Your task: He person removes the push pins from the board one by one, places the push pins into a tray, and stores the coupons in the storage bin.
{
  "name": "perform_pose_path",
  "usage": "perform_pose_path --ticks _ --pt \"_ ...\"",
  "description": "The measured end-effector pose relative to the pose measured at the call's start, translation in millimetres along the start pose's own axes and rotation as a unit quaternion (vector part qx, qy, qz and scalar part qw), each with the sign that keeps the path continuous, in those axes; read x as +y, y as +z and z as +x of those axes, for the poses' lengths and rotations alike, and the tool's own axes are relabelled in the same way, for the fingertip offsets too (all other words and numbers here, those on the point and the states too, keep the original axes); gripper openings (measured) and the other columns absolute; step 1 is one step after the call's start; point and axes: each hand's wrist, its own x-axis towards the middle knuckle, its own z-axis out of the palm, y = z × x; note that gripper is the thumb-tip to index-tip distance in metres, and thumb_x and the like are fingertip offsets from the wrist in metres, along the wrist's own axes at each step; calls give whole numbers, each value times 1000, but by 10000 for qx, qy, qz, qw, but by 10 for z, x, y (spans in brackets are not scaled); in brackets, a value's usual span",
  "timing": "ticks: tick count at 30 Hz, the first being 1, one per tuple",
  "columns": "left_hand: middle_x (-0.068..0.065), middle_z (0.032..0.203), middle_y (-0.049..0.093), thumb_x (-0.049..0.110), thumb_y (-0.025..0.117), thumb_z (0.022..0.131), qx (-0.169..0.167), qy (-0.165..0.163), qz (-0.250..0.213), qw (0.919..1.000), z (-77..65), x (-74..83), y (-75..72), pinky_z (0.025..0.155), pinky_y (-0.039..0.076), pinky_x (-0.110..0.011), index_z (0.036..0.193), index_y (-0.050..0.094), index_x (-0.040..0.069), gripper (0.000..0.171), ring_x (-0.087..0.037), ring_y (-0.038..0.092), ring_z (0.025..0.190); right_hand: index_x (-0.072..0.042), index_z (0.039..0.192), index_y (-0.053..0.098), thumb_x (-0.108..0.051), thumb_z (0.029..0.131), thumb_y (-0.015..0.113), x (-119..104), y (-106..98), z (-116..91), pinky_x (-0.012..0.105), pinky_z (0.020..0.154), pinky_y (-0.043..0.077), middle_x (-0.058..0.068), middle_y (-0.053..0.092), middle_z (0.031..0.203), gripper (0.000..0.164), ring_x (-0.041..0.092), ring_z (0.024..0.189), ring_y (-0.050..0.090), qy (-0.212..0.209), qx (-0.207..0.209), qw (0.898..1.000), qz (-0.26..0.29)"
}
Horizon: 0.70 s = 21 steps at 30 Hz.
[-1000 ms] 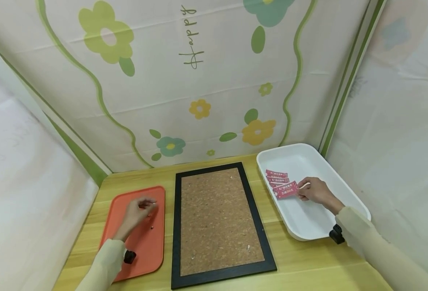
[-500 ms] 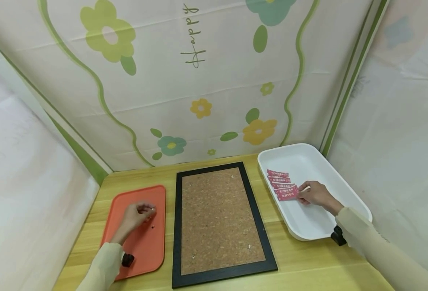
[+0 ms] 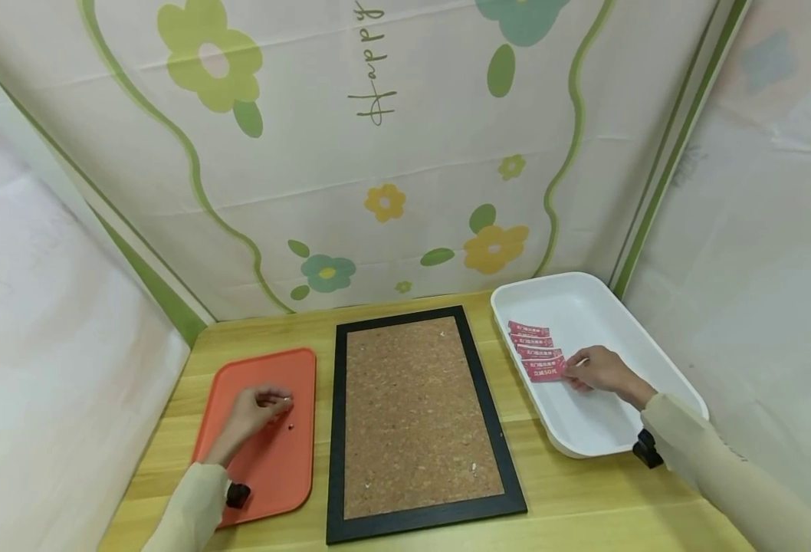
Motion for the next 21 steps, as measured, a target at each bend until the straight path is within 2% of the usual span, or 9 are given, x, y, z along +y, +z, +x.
perform_pose_path --ticks 9,21 --pt "-11 105 80 14 74 98 53 -55 144 9999 -77 -60 -130 70 58 -25 110 80 8 15 -17 72 89 21 125 56 -18 106 57 -93 -26 -27 33 73 63 20 74 97 43 17 83 72 33 -86 10000 4" --pt "-10 98 78 9 76 95 152 -197 482 9985 -138 -130 -95 65 54 -24 102 80 7 9 -15 68 82 22 122 57 -16 106 56 -115 -17 -65 33 72 63 19 74 96 41 18 83 71 -6 -352 9994 2"
